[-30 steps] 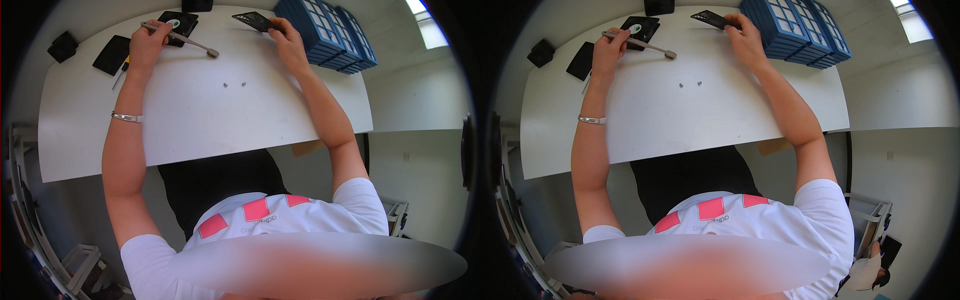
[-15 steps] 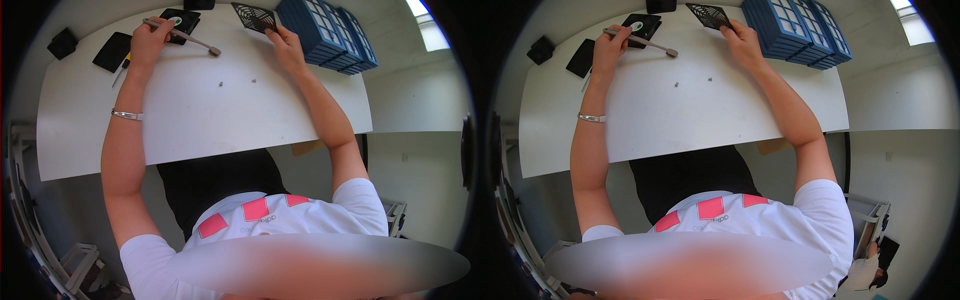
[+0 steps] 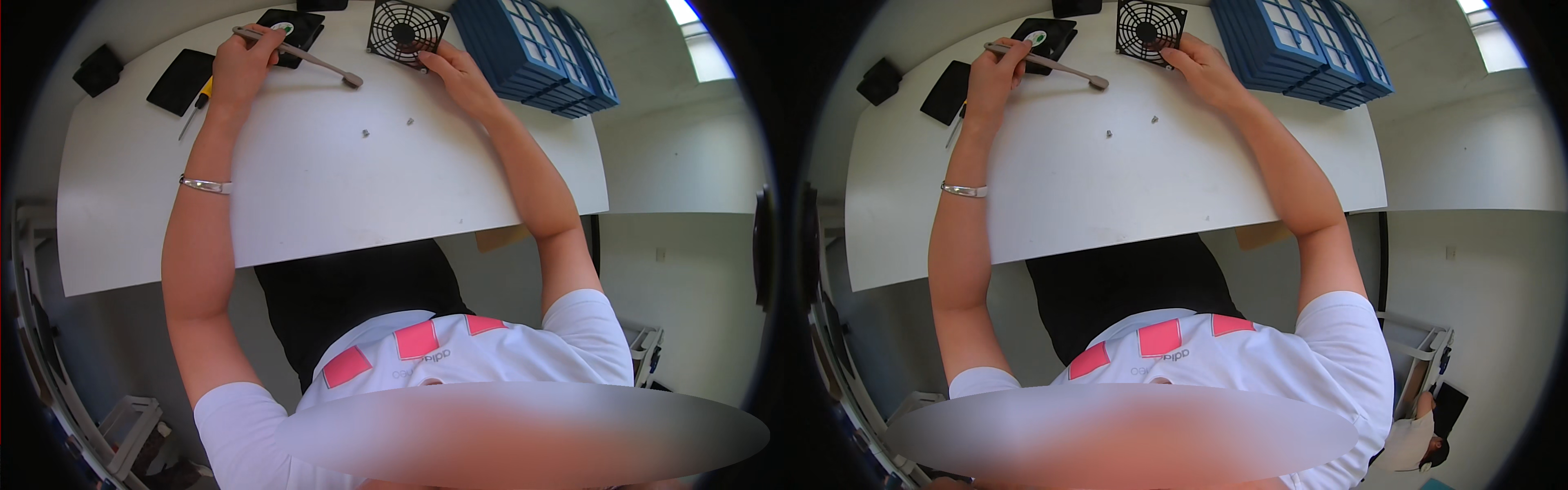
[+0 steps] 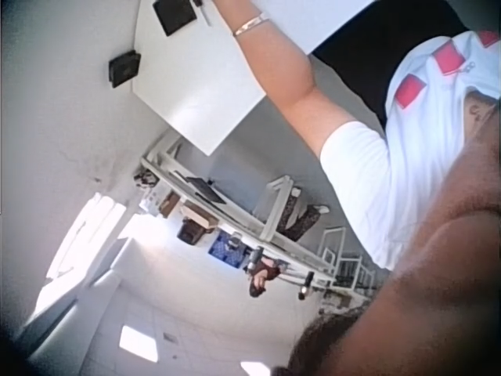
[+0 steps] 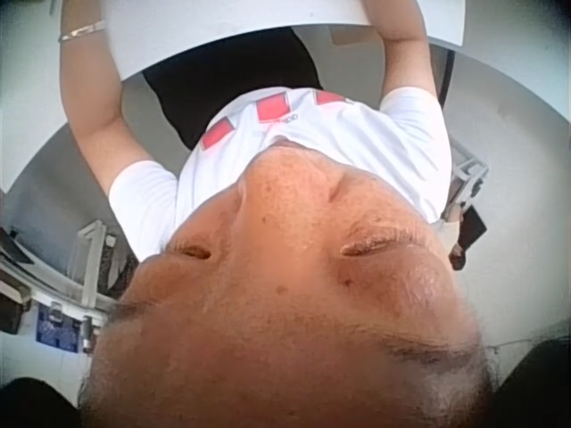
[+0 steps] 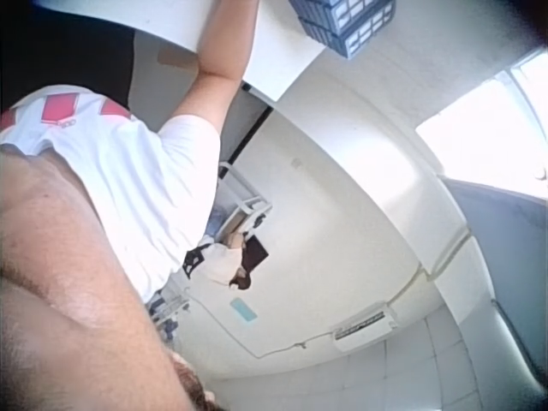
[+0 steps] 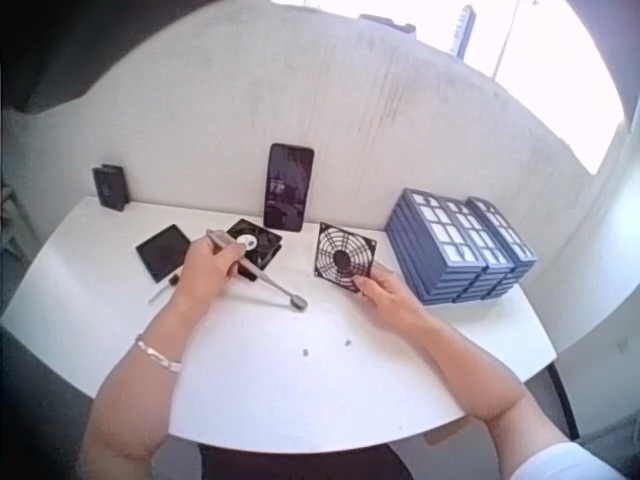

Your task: Cleaning and reassembling a small computer cooling fan and its metal grille.

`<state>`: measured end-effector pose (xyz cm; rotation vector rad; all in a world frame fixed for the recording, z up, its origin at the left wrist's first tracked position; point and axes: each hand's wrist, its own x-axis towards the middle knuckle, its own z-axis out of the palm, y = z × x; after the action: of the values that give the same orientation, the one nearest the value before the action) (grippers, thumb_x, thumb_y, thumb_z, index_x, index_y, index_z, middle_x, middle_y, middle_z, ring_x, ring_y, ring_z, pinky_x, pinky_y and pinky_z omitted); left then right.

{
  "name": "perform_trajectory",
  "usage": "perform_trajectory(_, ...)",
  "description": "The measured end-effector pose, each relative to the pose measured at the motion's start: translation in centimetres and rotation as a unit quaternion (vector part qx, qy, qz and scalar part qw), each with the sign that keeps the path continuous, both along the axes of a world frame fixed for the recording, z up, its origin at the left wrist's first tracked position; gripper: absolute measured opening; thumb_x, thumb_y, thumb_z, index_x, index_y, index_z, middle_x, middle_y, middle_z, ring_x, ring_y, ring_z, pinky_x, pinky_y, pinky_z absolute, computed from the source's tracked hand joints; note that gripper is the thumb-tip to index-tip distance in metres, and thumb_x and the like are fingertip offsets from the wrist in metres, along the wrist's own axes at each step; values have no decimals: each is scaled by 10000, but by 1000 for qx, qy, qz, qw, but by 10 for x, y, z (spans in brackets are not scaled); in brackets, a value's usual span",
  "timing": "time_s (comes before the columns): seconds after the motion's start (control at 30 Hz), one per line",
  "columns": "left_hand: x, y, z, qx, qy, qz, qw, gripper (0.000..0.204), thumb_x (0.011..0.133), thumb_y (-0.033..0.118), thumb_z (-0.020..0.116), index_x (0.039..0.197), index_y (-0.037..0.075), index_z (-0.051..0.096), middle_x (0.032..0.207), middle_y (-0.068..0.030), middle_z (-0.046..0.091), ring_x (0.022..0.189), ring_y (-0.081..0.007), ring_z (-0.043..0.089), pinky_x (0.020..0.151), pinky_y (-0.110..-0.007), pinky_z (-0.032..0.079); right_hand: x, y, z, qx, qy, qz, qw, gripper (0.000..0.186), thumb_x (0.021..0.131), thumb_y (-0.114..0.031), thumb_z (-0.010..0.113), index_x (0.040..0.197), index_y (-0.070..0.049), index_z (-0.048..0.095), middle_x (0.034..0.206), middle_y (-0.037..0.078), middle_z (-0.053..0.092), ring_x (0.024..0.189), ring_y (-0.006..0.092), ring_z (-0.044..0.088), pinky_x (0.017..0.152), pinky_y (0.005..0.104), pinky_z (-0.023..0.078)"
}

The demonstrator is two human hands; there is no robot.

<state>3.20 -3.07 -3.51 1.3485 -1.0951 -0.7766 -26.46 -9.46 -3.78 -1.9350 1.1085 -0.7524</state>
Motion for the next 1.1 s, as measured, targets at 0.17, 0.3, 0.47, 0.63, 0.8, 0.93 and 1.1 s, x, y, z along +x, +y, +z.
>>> perform_trajectory(0.17,1,1,-1,-6,-1,-2,1000,161,877,213,640,807,68,628,611,37,491,557,-41,383,509,-211,282,0,-1,-3,-160,33,45,985,192,900,-128,566,1060,-43,630,978,69,602,911,212,544,776,323,430)
perform_trajectory(0.3,3,1,-1,-8,-11,13,1000,165,879,212,638,796,70,624,610,38,489,556,-42,381,511,-213,282,2,0,-9,-248,133,103,954,413,806,16,570,1193,-119,623,1235,86,563,1168,296,517,981,372,445)
perform_trajectory(0.47,4,-2,-1,-9,-12,7,1000,163,882,203,635,782,75,617,609,38,489,554,-43,379,512,-213,283,3,2,-6,-249,61,89,962,463,839,79,528,1260,-109,568,1249,129,549,1159,293,535,973,345,444)
perform_trajectory(0.63,2,0,1,5,-5,9,1000,159,886,198,635,784,78,615,612,37,494,543,-45,377,505,-212,285,0,-2,-9,-199,70,32,977,460,868,71,518,1296,-97,532,1144,123,600,1065,213,591,927,307,461)
perform_trajectory(0.8,1,2,2,5,5,1,1000,160,886,200,636,790,74,615,614,36,497,540,-46,380,502,-211,287,-1,-3,-8,-137,96,-12,986,406,913,27,503,1301,-89,527,1045,80,642,907,132,608,858,266,478)
perform_trajectory(0.93,-1,2,3,8,15,-3,1000,159,884,199,637,792,71,619,613,37,494,538,-44,380,502,-210,283,-6,-7,-8,-11,-22,5,1000,348,949,-80,515,1296,-87,543,1054,59,652,862,110,598,828,258,492)
perform_trajectory(1.1,2,3,3,6,6,-7,1000,164,882,203,641,794,66,619,618,37,492,538,-42,380,502,-214,279,-2,-2,2,125,-111,-2,986,349,962,-152,530,1298,-57,542,1056,53,657,896,99,602,838,249,499)
